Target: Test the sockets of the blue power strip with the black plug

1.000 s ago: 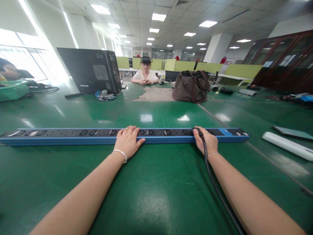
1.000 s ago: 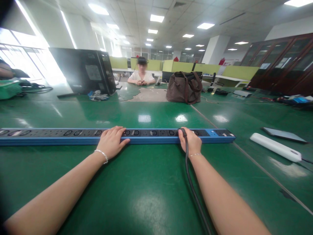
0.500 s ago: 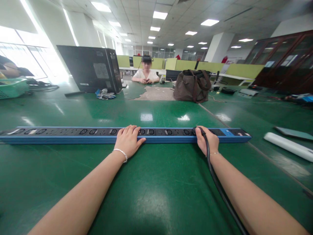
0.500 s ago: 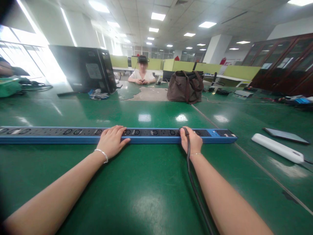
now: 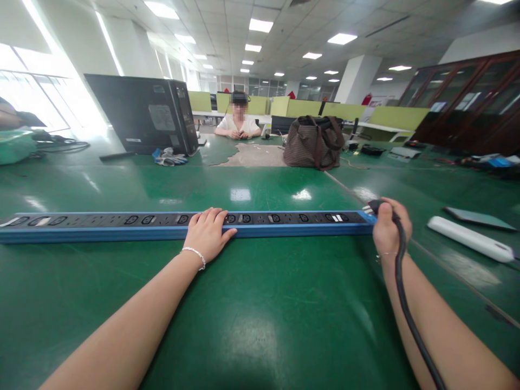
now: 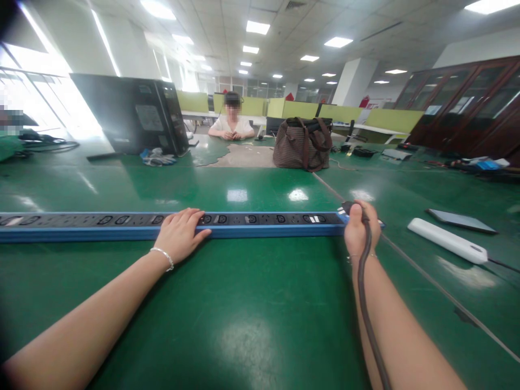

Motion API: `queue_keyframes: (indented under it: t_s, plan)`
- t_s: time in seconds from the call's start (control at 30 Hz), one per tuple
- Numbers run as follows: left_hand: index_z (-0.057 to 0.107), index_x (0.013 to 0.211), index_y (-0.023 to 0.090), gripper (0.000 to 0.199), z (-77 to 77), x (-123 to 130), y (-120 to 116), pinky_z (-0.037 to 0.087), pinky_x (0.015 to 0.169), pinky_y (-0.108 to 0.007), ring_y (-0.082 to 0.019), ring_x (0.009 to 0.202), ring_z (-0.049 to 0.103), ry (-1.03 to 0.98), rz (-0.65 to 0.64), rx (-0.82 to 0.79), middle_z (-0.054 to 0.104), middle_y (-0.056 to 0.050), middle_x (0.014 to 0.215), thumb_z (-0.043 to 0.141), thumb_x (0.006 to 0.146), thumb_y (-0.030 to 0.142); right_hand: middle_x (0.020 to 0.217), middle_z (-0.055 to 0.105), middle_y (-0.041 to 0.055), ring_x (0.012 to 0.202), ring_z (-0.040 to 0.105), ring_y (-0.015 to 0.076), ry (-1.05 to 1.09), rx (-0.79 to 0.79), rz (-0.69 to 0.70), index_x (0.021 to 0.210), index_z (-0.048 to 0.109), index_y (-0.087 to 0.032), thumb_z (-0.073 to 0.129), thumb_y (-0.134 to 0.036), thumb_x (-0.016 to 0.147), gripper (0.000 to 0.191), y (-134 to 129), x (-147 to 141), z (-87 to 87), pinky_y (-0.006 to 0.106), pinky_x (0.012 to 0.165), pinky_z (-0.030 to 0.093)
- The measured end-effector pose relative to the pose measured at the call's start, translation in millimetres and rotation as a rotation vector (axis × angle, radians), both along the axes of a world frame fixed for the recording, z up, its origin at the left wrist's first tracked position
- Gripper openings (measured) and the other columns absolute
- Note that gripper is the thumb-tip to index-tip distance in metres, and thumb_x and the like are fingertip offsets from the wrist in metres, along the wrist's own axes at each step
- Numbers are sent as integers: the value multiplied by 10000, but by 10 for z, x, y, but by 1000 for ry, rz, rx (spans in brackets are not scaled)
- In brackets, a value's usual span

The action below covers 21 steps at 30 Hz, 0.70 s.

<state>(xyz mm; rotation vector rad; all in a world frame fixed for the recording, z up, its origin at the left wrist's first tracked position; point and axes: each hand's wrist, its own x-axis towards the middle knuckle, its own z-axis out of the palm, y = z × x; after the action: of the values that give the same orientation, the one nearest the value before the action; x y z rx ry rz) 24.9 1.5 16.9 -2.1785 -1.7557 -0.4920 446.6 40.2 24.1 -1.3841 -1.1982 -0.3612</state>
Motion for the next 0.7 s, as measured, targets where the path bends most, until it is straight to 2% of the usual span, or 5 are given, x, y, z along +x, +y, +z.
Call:
queue_keyframes:
  t_s: [0.13,0.33,0.5,0.7]
  plan:
    - [484,1232,189,505,-6,-7,8,306,992,-425,-253,1214,435,9,7,-7,532,-94,1283,383,858,513,1034,650,115,977,582,225,-12,-110,14,1028,637,-173,438,-475,841,407,-23,271,-45,349,889,429]
    - [489,1233,194,510,-12,-14,12,307,991,-421,-255,1219,432,13,8,-9,532,-100,1285,376,857,520,1030,648,78,974,587,242,-104,-236,145,1023,615,-215,446,-529,818,411,60,242,-110,408,902,438]
    - [484,1236,199,514,-14,-17,14,310,991,-424,-259,1218,435,16,9,-11,530,-98,1288,379,853,525,1062,639,75,988,586,243,-173,-271,168,1027,607,-231,420,-536,834,407,107,263,-173,411,939,416]
    - [486,1234,201,499,0,-10,7,310,991,-422,-258,1221,433,14,7,-16,531,-98,1286,385,855,510,1041,648,63,982,591,243,-231,-299,230,1008,615,-241,435,-535,829,389,182,384,-204,400,913,438]
